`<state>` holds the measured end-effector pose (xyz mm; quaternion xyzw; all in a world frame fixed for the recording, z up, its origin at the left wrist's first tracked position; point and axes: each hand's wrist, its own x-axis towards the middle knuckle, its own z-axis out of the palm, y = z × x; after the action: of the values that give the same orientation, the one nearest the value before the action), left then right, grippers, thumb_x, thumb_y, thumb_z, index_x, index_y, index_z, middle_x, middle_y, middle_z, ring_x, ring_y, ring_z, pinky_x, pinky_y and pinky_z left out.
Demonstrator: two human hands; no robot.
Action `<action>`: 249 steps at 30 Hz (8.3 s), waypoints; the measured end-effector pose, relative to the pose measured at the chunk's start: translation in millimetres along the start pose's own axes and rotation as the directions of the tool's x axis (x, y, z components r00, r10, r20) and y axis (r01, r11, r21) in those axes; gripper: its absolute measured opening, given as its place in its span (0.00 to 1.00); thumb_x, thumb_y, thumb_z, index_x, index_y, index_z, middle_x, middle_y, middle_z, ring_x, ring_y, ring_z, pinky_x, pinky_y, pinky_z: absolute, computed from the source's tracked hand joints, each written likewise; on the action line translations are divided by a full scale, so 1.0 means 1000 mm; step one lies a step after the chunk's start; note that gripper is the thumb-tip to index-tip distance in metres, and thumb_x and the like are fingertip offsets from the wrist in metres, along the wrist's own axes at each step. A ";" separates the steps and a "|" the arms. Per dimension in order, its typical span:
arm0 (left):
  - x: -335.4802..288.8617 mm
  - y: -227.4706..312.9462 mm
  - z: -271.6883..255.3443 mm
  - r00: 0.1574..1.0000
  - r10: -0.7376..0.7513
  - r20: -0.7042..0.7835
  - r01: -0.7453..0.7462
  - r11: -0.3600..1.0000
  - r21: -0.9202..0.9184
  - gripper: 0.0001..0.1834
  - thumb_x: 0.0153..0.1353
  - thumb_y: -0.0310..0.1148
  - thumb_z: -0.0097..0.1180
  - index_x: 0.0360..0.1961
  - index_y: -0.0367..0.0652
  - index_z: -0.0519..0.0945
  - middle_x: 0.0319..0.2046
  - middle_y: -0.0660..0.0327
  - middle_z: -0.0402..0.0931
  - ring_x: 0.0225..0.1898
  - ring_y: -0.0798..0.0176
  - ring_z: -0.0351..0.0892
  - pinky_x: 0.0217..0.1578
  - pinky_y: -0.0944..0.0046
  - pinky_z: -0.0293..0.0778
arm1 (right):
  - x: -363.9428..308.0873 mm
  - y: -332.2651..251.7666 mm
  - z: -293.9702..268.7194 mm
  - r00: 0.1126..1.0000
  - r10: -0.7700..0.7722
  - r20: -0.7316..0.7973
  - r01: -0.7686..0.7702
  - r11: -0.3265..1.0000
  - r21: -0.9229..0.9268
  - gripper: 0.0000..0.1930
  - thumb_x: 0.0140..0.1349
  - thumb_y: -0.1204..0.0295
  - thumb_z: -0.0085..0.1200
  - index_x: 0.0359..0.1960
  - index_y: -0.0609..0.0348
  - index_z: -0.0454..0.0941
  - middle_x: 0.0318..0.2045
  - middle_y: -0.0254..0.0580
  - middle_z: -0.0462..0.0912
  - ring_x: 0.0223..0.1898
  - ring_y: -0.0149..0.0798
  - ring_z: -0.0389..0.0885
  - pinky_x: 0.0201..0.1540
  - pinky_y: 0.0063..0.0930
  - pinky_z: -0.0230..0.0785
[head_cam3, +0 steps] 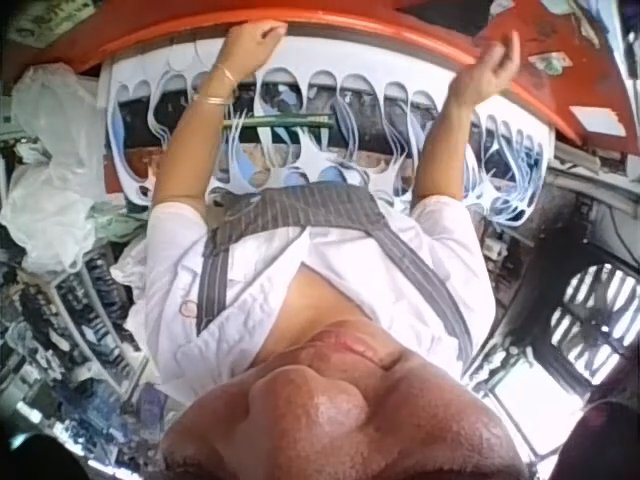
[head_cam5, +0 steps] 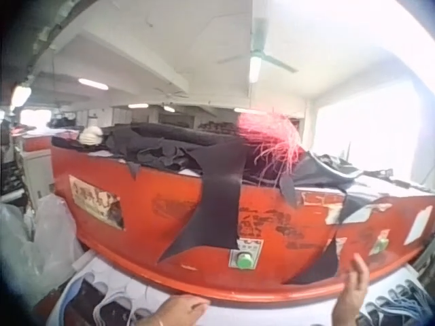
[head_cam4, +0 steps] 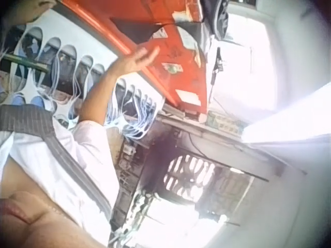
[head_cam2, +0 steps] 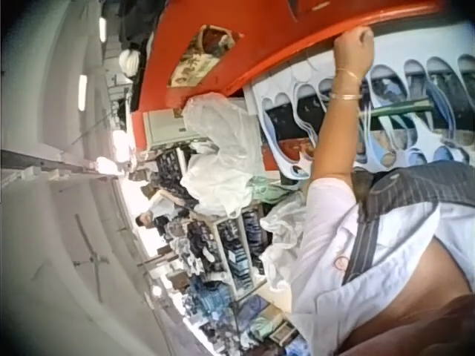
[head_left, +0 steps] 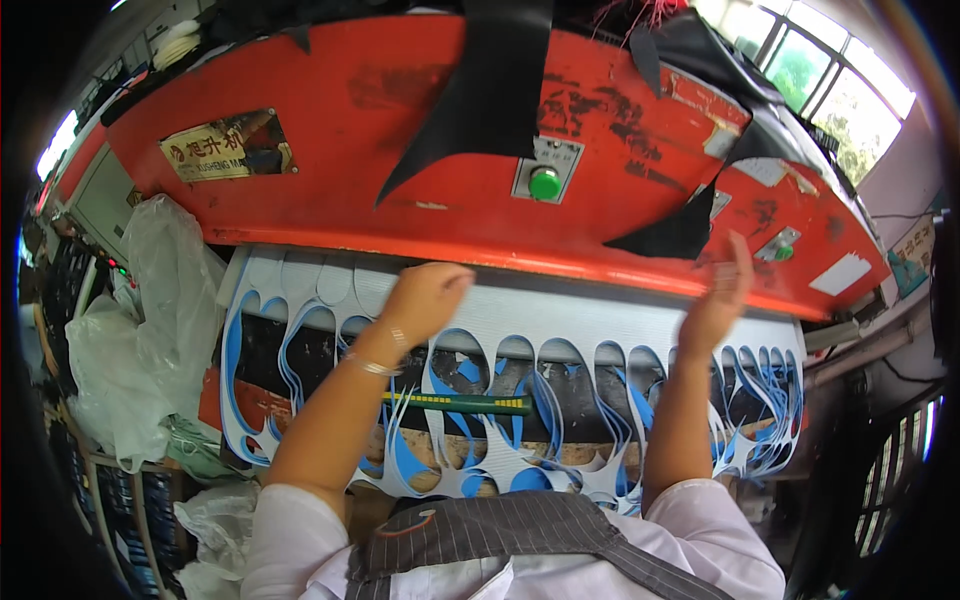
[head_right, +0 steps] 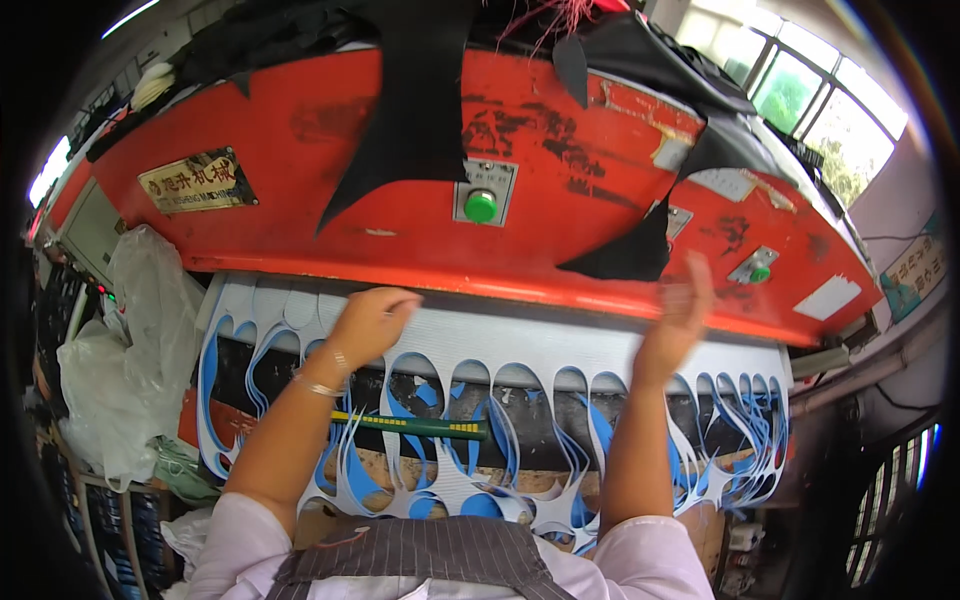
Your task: Using a hydraulic swing-arm clicking press to die-cut shoe insoles from a sheet of material.
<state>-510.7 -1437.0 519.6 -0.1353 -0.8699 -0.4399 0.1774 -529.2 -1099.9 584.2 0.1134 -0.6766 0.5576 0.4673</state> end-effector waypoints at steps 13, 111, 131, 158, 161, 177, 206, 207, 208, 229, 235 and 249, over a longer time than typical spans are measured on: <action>0.060 0.147 0.029 0.956 0.212 0.205 -0.239 0.963 0.122 0.20 0.63 0.43 0.49 0.20 0.40 0.78 0.23 0.50 0.78 0.28 0.43 0.78 0.31 0.48 0.73 | 0.135 0.036 -0.130 0.983 0.074 -0.171 -0.151 0.855 -0.496 0.37 0.67 0.51 0.45 0.69 0.64 0.50 0.71 0.61 0.44 0.72 0.53 0.42 0.70 0.45 0.37; 0.043 -0.093 0.041 0.978 -0.166 0.125 0.065 0.816 0.574 0.20 0.62 0.39 0.48 0.56 0.59 0.77 0.64 0.61 0.64 0.70 0.54 0.52 0.67 0.40 0.45 | -0.058 0.077 0.194 0.390 0.635 0.667 -0.206 0.766 -0.610 0.37 0.54 0.49 0.59 0.60 0.60 0.68 0.49 0.63 0.78 0.53 0.57 0.76 0.56 0.44 0.68; 0.037 -0.072 0.033 0.956 -0.199 0.214 0.076 0.876 0.476 0.20 0.60 0.34 0.45 0.51 0.53 0.82 0.64 0.65 0.65 0.71 0.58 0.51 0.69 0.46 0.41 | -0.105 0.049 0.131 0.482 0.215 0.849 0.257 0.892 -0.372 0.33 0.36 0.54 0.70 0.40 0.64 0.73 0.57 0.77 0.65 0.62 0.70 0.60 0.66 0.52 0.52; 0.013 0.122 -0.007 0.957 -0.183 0.227 0.110 0.947 0.302 0.21 0.61 0.45 0.51 0.19 0.40 0.77 0.21 0.49 0.76 0.27 0.43 0.77 0.29 0.50 0.71 | 0.050 0.006 -0.102 0.927 0.175 0.332 -0.065 0.946 -0.318 0.19 0.56 0.70 0.61 0.49 0.61 0.75 0.50 0.45 0.76 0.52 0.44 0.73 0.57 0.36 0.62; -0.048 0.131 -0.036 0.773 -0.573 0.273 0.389 0.768 0.509 0.21 0.61 0.48 0.51 0.23 0.42 0.81 0.25 0.50 0.79 0.32 0.44 0.78 0.34 0.49 0.71 | -0.005 -0.060 -0.078 0.512 0.035 0.858 0.204 0.966 -0.161 0.21 0.49 0.58 0.67 0.41 0.57 0.80 0.37 0.45 0.81 0.42 0.51 0.77 0.48 0.41 0.67; -0.123 0.113 -0.011 0.977 -0.197 0.078 0.133 0.857 0.498 0.21 0.59 0.42 0.48 0.19 0.36 0.82 0.25 0.44 0.79 0.32 0.41 0.78 0.40 0.47 0.72 | -0.095 -0.109 -0.030 0.067 0.402 0.913 0.450 0.805 -0.387 0.23 0.41 0.57 0.66 0.35 0.61 0.77 0.33 0.51 0.81 0.38 0.52 0.82 0.43 0.41 0.75; 0.014 0.107 0.093 0.986 -0.040 -0.160 0.041 0.999 0.004 0.14 0.48 0.39 0.64 0.31 0.44 0.75 0.35 0.56 0.69 0.41 0.51 0.69 0.44 0.54 0.66 | 0.022 0.061 0.198 -0.224 -0.318 0.921 0.417 0.823 0.385 0.24 0.33 0.76 0.65 0.39 0.52 0.80 0.43 0.43 0.79 0.51 0.49 0.75 0.62 0.44 0.63; 0.010 0.111 0.098 0.967 -0.116 -0.226 0.112 0.993 -0.033 0.20 0.47 0.39 0.66 0.39 0.43 0.74 0.40 0.54 0.69 0.46 0.49 0.69 0.48 0.54 0.66 | 0.025 0.081 0.189 -0.168 -0.317 0.933 0.387 0.850 0.358 0.20 0.34 0.78 0.63 0.35 0.53 0.81 0.38 0.42 0.81 0.46 0.49 0.78 0.60 0.44 0.66; 0.005 0.109 0.102 0.937 -0.201 -0.287 0.186 0.979 -0.078 0.28 0.45 0.40 0.68 0.47 0.43 0.73 0.44 0.51 0.69 0.50 0.47 0.68 0.53 0.54 0.65 | 0.017 0.080 0.191 -0.120 -0.400 0.908 0.440 0.799 0.410 0.14 0.35 0.80 0.61 0.29 0.55 0.80 0.31 0.40 0.80 0.40 0.49 0.79 0.58 0.44 0.68; 0.083 -0.026 0.076 0.973 -0.229 0.020 0.151 0.702 0.696 0.20 0.64 0.40 0.44 0.55 0.51 0.76 0.63 0.68 0.66 0.69 0.55 0.54 0.68 0.39 0.39 | -0.004 0.088 0.162 0.191 0.872 0.451 -0.120 0.477 -0.871 0.18 0.61 0.64 0.48 0.48 0.61 0.77 0.39 0.55 0.83 0.41 0.57 0.82 0.47 0.47 0.73; 0.084 -0.032 0.069 0.933 -0.359 0.028 0.254 0.711 0.656 0.23 0.64 0.37 0.42 0.61 0.55 0.72 0.66 0.69 0.62 0.72 0.56 0.47 0.67 0.35 0.37 | -0.021 0.075 0.101 0.238 0.411 0.880 -0.233 0.904 -0.359 0.51 0.49 0.48 0.66 0.70 0.53 0.52 0.61 0.66 0.66 0.64 0.59 0.63 0.64 0.46 0.57; 0.092 -0.023 0.066 0.919 -0.389 0.070 0.250 0.710 0.658 0.24 0.66 0.38 0.40 0.64 0.57 0.68 0.68 0.70 0.58 0.73 0.59 0.43 0.68 0.36 0.34 | -0.061 0.041 0.071 0.391 0.163 0.906 0.189 0.949 -0.252 0.42 0.35 0.49 0.72 0.50 0.61 0.72 0.55 0.66 0.71 0.65 0.60 0.62 0.66 0.50 0.51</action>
<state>-615.3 -1389.3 506.2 0.0420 -0.9901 -0.1267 0.0433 -559.7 -1168.7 515.8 0.3313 -0.8997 0.2824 0.0317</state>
